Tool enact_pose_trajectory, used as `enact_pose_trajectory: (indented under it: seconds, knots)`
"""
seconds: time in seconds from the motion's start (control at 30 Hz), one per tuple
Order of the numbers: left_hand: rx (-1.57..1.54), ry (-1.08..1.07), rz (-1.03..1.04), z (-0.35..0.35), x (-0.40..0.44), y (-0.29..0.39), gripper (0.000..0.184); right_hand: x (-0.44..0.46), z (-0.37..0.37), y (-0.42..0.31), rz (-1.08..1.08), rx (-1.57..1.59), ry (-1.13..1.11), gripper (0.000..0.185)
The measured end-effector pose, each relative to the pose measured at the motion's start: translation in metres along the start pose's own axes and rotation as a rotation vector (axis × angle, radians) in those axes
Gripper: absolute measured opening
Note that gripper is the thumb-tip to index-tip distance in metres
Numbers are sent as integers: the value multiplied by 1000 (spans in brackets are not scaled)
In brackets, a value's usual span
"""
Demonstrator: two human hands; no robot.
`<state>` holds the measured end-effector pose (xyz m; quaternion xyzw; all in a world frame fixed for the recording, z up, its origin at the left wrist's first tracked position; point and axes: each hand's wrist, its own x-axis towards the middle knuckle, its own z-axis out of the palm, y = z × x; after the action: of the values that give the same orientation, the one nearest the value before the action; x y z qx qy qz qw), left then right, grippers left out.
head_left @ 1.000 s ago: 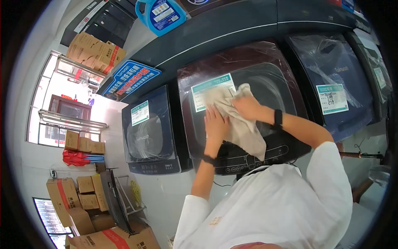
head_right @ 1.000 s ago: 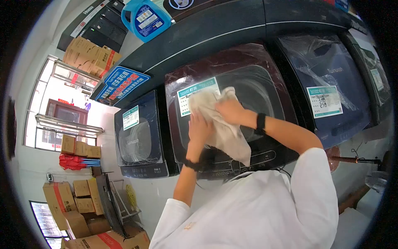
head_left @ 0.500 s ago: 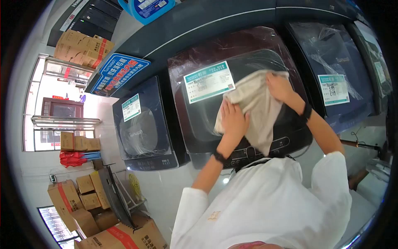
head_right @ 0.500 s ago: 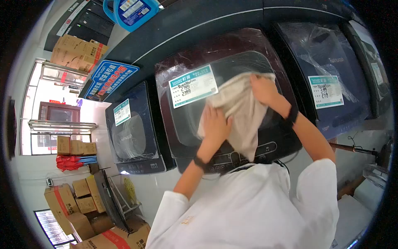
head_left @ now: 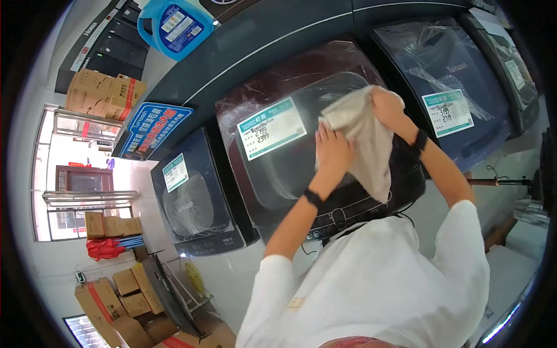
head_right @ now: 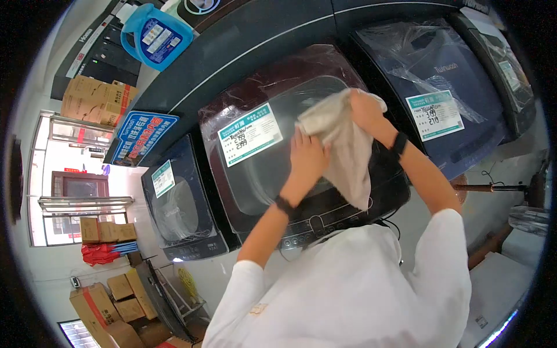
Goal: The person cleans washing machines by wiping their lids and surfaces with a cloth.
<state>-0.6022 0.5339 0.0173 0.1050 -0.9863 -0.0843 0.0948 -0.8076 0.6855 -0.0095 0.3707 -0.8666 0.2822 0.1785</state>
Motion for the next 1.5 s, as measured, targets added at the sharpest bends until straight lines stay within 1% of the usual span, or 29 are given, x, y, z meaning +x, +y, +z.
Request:
enact_pose_trajectory:
  seconds: [0.03, 0.1, 0.13, 0.17, 0.2, 0.23, 0.27, 0.3, 0.33, 0.37, 0.4, 0.43, 0.5, 0.57, 0.6, 0.67, 0.7, 0.73, 0.8, 0.9, 1.0, 1.1, 1.2, 1.3, 1.4, 1.43, 1.5]
  knots:
    - [46, 100, 16, 3, 18, 1, 53, 3, 9, -1, -12, -39, -100, 22]
    - [13, 35, -43, 3, 44, 4, 51, 8, 24, -8, -26, -117, -294, 17]
    - [-3, -2, -71, 1, 50, 4, 50, 4, 16, -20, -26, -52, -358, 16]
    - [-72, -130, -81, -5, 49, 1, 61, -5, -6, -40, -23, 12, -427, 15]
    - [-57, -129, -48, -4, 42, -5, 61, -17, -28, -51, -17, 77, -500, 15]
    - [-43, -135, -15, -3, 29, -11, 60, -29, -42, -52, -61, 151, -488, 15]
    - [-30, -139, 22, -1, 16, -16, 60, -31, -52, -47, 11, 83, -550, 19]
    - [7, -71, 59, 3, 2, -22, 58, -27, -58, -41, 82, 15, -607, 25]
    - [32, -113, 55, -4, 4, -20, 58, -23, -59, -33, 150, -53, -660, 30]
    - [58, -152, 47, -12, 7, -17, 58, -14, -50, -15, 174, -46, -580, 30]
    - [85, -191, 34, -17, 7, -15, 58, 1, -38, 3, 99, -30, -457, 30]
    - [112, -123, 38, -11, 15, -17, 58, 17, -24, 20, 22, -14, -334, 30]
    - [170, 22, 44, 7, 59, -24, 58, 59, 4, 32, -26, -37, -240, 26]
    - [184, 63, 30, 11, 107, -39, 60, 100, 16, 10, 0, -32, -277, 20]
    - [190, 82, 23, 10, 120, -46, 62, 106, 23, 0, -54, -13, -268, 20]
    - [169, -22, -66, 4, 135, -50, 66, 112, 35, -11, -159, 19, -247, 22]
    - [157, -81, -110, 3, 141, -50, 69, 102, 30, -20, -154, 126, -389, 24]
    - [191, -156, -91, -1, 138, -48, 68, 88, 22, -33, -150, 234, -529, 27]
    - [266, -278, -57, -15, 122, -51, 67, 58, 4, -44, -372, 98, -410, 27]
    - [279, -91, 50, 0, 109, -75, 63, 67, 4, -15, -242, -1, -426, 30]
    - [447, -281, -25, -18, 154, -79, 67, 119, 28, 7, -60, -84, -327, 32]
    - [277, -59, -179, -5, 204, -112, 70, 172, 59, -8, -15, 2, -353, 38]
    - [249, -157, -182, -6, 210, -121, 74, 171, 61, -53, -102, 98, -444, 36]
    - [412, -82, -121, 5, 169, -133, 76, 137, 75, -73, -372, 52, -377, 31]
    - [370, -116, -108, -14, 143, -151, 76, 147, 68, -82, -331, 273, -475, 25]
    - [390, -138, -81, -28, 145, -159, 74, 151, 75, -89, -321, 279, -450, 23]
    - [475, -378, -205, -66, 162, -171, 73, 172, 101, -108, -291, 288, -387, 21]
